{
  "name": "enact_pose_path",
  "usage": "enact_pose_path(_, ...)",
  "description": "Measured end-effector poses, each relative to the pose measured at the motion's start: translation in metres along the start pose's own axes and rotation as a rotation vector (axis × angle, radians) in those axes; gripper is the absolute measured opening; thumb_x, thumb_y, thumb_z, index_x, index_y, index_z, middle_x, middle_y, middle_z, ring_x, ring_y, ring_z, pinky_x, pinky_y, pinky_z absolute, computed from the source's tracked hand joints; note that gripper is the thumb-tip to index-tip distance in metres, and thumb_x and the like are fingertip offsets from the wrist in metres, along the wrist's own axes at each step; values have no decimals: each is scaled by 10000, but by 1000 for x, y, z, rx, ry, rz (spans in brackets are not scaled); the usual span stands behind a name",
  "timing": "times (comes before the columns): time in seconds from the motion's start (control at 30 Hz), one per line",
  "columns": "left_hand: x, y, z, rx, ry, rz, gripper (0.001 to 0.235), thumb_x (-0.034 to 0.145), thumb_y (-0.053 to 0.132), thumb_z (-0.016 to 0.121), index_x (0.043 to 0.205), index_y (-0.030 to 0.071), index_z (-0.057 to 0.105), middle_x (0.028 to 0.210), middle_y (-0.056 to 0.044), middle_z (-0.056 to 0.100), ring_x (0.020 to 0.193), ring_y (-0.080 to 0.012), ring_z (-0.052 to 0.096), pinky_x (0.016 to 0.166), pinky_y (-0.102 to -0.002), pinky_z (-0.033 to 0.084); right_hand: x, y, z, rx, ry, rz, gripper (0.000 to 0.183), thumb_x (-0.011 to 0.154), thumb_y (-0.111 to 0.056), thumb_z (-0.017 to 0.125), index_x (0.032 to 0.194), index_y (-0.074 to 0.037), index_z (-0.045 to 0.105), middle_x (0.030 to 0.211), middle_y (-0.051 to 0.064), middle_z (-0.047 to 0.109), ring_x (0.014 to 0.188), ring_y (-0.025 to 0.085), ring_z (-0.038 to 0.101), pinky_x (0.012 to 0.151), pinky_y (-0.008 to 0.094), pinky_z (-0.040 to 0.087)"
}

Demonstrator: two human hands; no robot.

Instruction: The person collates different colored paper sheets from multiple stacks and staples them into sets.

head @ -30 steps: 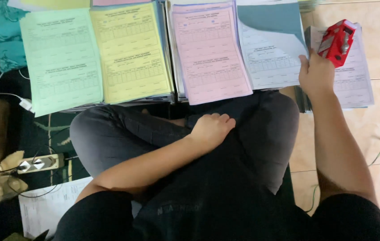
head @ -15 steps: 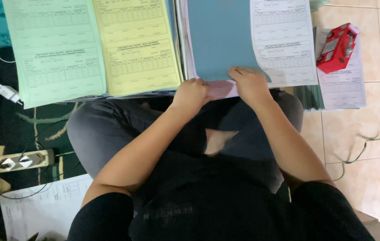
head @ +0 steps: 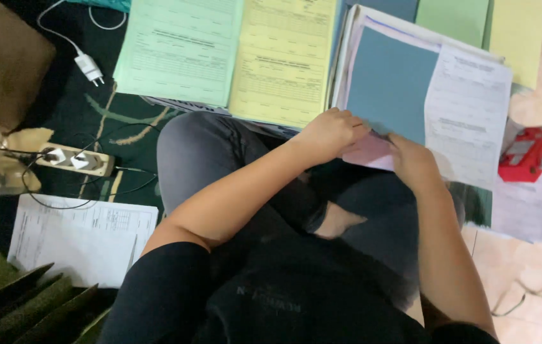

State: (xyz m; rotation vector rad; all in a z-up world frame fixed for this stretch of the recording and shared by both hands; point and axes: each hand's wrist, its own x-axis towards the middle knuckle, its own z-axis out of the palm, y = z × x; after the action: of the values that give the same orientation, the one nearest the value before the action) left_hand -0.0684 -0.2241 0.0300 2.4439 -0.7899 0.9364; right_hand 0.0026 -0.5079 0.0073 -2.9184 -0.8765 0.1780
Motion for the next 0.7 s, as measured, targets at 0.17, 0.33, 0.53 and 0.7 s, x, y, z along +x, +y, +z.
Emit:
enact_pose_path(0.17, -52, -110, -51, 247, -344, -161, 352, 743, 427, 843, 909, 142, 719, 839, -67, 700, 790, -313, 710, 678, -427, 570, 8, 2, -61, 22, 287, 35, 379, 1184, -219, 455, 1370, 48, 651, 1026, 332, 716, 991, 550, 668, 843, 619, 516)
enact_pose_path(0.33, -105, -143, -85, 291, -550, -283, 592, 632, 528, 895, 974, 73, 735, 1021, -124, 669, 907, -345, 653, 786, -453, 549, 41, -145, -103, -12, 679, -122, 282, 1037, 20, 604, 1296, 30, 716, 1110, 255, 752, 893, 466, 684, 737, 494, 505)
enact_pose_path(0.53, -115, -143, -78, 255, -577, -439, 520, 731, 627, 848, 900, 149, 730, 848, -19, 671, 802, -283, 712, 671, -432, 589, 116, -221, -22, -39, 473, -366, 395, 1007, 11, 434, 1263, -108, 710, 1229, 150, 731, 1078, 377, 712, 870, 531, 579)
enact_pose_path(0.7, -122, -137, -82, 345, -515, -270, 266, 870, 427, 754, 800, 171, 761, 723, -27, 703, 727, -297, 718, 691, -434, 540, 115, -237, 10, 1, 97, -296, 458, 952, 62, 442, 1339, -68, 649, 1269, 208, 693, 1017, 458, 709, 762, 594, 596)
